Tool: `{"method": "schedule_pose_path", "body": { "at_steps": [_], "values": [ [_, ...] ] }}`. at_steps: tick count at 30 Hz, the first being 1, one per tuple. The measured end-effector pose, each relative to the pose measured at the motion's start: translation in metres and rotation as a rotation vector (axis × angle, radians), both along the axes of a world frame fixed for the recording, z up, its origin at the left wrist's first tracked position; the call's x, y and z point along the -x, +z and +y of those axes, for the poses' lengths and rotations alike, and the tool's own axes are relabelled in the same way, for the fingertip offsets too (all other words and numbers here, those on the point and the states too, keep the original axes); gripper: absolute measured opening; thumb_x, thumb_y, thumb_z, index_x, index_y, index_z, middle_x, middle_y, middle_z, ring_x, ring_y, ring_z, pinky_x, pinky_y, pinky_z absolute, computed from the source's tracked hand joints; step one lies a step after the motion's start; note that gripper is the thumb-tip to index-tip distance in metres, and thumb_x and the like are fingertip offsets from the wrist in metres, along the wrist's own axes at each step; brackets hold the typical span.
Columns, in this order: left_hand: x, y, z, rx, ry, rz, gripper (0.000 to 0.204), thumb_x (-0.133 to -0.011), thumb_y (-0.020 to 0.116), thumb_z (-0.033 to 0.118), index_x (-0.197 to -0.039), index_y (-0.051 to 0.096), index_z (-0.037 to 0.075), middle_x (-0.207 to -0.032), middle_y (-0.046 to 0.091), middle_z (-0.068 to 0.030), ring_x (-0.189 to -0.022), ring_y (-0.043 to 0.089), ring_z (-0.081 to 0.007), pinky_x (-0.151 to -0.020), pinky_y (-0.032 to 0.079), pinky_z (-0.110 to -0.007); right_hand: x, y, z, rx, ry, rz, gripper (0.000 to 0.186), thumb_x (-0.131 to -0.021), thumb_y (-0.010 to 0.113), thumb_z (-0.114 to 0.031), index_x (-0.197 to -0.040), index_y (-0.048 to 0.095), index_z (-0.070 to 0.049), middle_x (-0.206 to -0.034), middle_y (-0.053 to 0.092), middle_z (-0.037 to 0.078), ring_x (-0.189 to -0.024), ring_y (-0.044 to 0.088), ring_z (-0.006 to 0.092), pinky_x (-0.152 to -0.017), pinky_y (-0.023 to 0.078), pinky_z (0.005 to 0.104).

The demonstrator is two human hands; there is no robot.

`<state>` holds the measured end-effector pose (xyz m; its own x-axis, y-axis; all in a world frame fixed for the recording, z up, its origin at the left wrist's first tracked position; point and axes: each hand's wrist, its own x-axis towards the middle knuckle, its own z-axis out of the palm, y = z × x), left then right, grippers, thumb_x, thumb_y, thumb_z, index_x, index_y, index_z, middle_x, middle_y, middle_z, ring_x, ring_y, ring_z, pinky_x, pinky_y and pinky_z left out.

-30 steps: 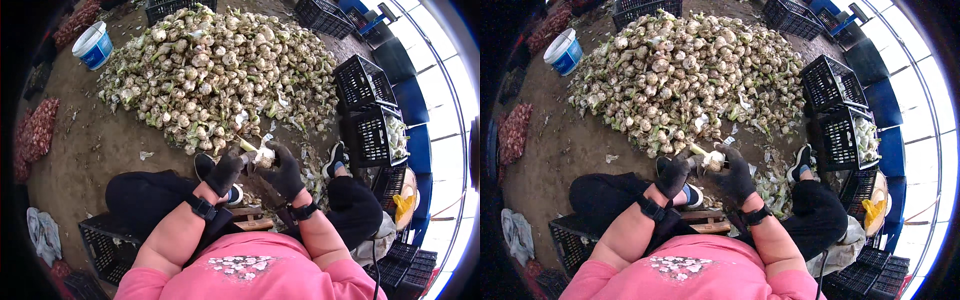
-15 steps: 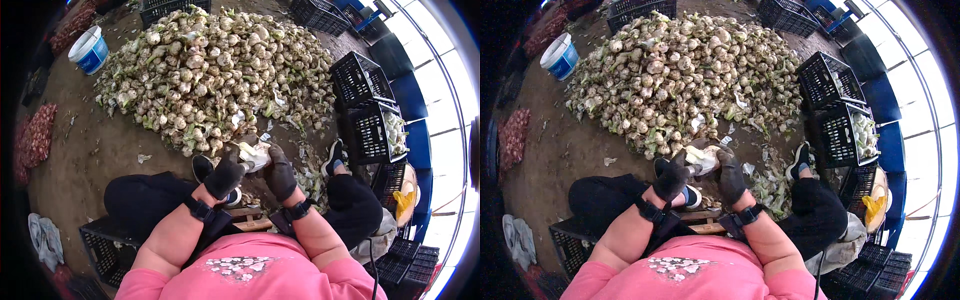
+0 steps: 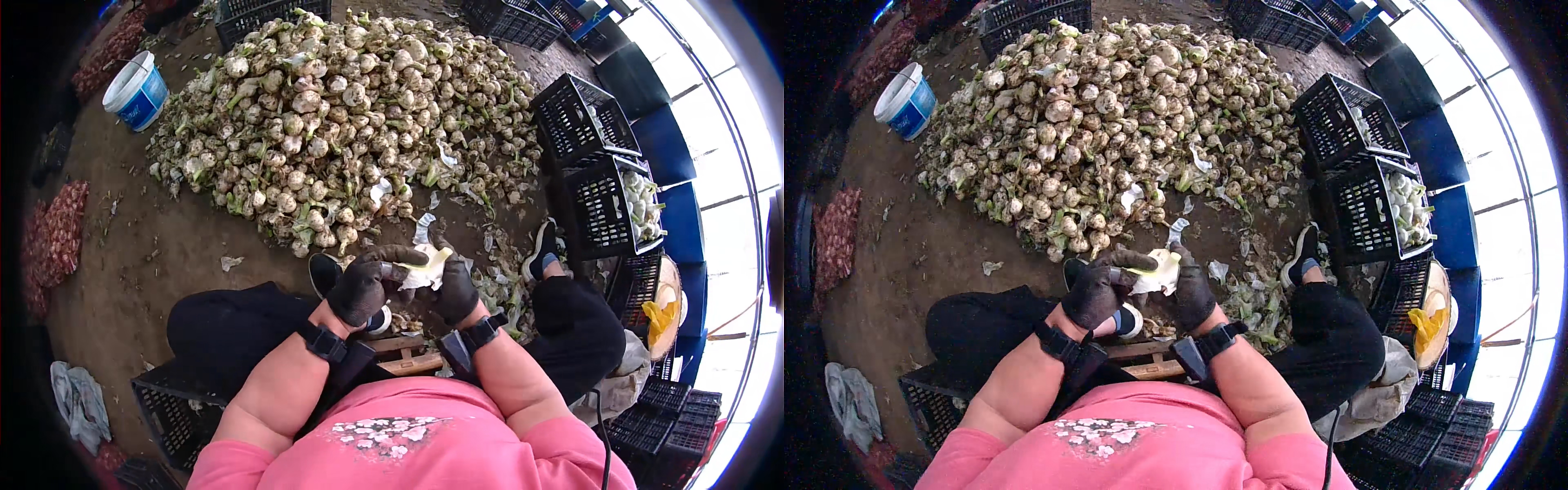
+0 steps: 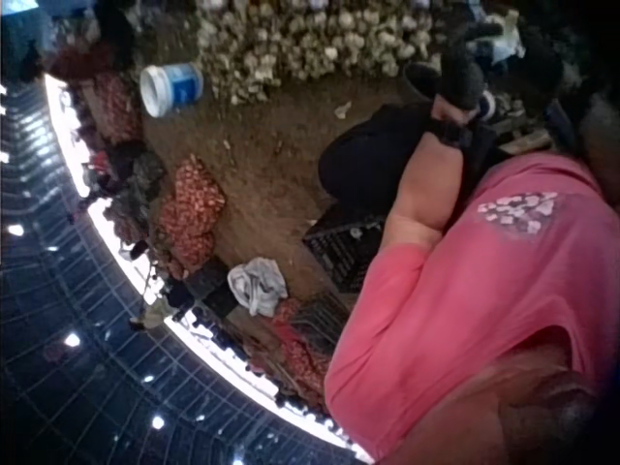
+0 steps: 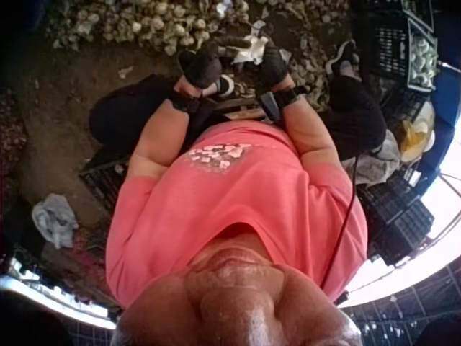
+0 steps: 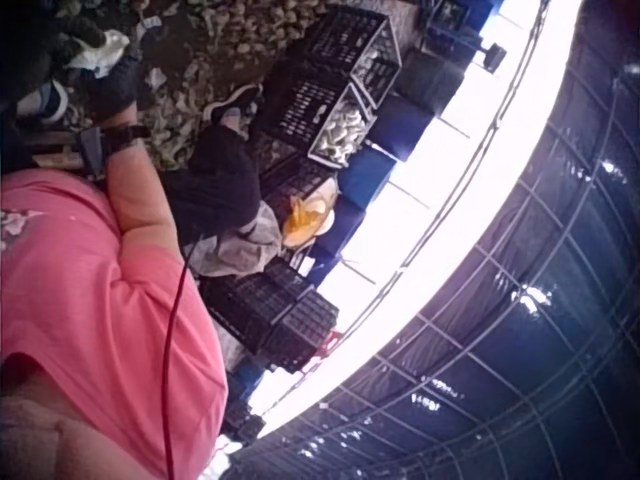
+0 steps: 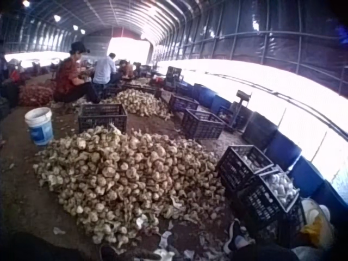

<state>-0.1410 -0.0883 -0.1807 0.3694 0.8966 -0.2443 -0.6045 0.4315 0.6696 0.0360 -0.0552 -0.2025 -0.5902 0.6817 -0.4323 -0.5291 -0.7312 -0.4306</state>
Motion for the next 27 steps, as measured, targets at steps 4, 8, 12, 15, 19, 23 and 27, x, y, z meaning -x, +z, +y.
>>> {"method": "schedule_pose_path", "body": {
  "at_steps": [4,8,12,15,19,23,27],
  "values": [
    [-0.009,-0.012,0.004,-0.275,0.147,0.588,0.020,-0.067,0.046,0.002,-0.077,0.063,0.001,-0.075,0.059,-0.0091,-0.068,0.054,-0.0195,-0.062,0.045,-0.031,-0.004,-0.002,-0.003,0.000,-0.035,-0.144,0.038,-0.095,0.043,-0.044,-0.108,0.059,-0.012,-0.095,0.065,0.003,-0.082,0.063,0.0153,-0.068,0.053,0.0296],
    [-0.013,-0.024,0.003,-0.696,0.368,1.130,0.011,-0.068,0.047,0.005,-0.068,0.058,0.005,-0.071,0.056,-0.0154,-0.069,0.057,-0.0340,-0.064,0.046,-0.042,-0.004,-0.004,-0.009,-0.047,-0.043,-0.160,0.037,-0.096,0.043,-0.041,-0.109,0.059,-0.010,-0.098,0.066,0.004,-0.088,0.063,0.0170,-0.077,0.052,0.0326],
    [-0.016,-0.061,0.002,-0.755,0.434,1.337,0.009,-0.070,0.050,0.007,-0.069,0.060,0.006,-0.071,0.058,-0.0148,-0.073,0.060,-0.0344,-0.063,0.048,-0.043,-0.006,0.000,-0.012,0.004,-0.044,-0.200,0.040,-0.096,0.044,-0.042,-0.113,0.057,-0.008,-0.108,0.063,0.008,-0.092,0.063,0.0190,-0.079,0.052,0.0339],
    [-0.013,-0.106,0.010,-0.658,0.465,1.174,0.010,-0.073,0.052,0.012,-0.074,0.061,0.009,-0.073,0.058,-0.0120,-0.073,0.059,-0.0317,-0.063,0.047,-0.042,-0.012,0.010,-0.013,0.106,0.016,0.059,0.045,-0.095,0.045,-0.043,-0.117,0.055,-0.005,-0.110,0.062,0.010,-0.092,0.063,0.0210,-0.080,0.052,0.0351],
    [0.004,-0.133,0.007,-0.733,-0.163,1.859,0.015,-0.078,0.052,0.019,-0.087,0.063,0.014,-0.078,0.060,-0.0111,-0.078,0.059,-0.0272,-0.066,0.046,-0.041,-0.015,0.022,-0.008,-0.103,0.071,0.303,0.051,-0.095,0.045,-0.044,-0.121,0.051,-0.001,-0.113,0.060,0.014,-0.098,0.060,0.0268,-0.084,0.050,0.0364],
    [-0.004,-0.092,-0.001,-0.311,-0.390,1.517,0.054,-0.086,0.053,0.021,-0.135,0.042,0.003,-0.108,0.063,-0.0220,-0.100,0.060,-0.0373,-0.088,0.046,-0.043,-0.020,0.031,0.000,-0.293,-0.159,-0.110,0.042,-0.095,0.049,-0.033,-0.124,0.049,-0.002,-0.120,0.057,0.011,-0.107,0.056,0.0255,-0.091,0.047,0.0372],
    [-0.017,-0.038,0.002,-0.434,0.228,0.779,0.061,-0.088,0.057,0.019,-0.141,0.031,0.002,-0.118,0.059,-0.0148,-0.104,0.059,-0.0281,-0.085,0.049,-0.038,-0.021,0.033,0.001,-0.351,-0.127,-0.391,0.029,-0.097,0.046,-0.018,-0.122,0.050,-0.005,-0.114,0.059,0.009,-0.102,0.059,0.0190,-0.086,0.049,0.0313]
  ]
}}
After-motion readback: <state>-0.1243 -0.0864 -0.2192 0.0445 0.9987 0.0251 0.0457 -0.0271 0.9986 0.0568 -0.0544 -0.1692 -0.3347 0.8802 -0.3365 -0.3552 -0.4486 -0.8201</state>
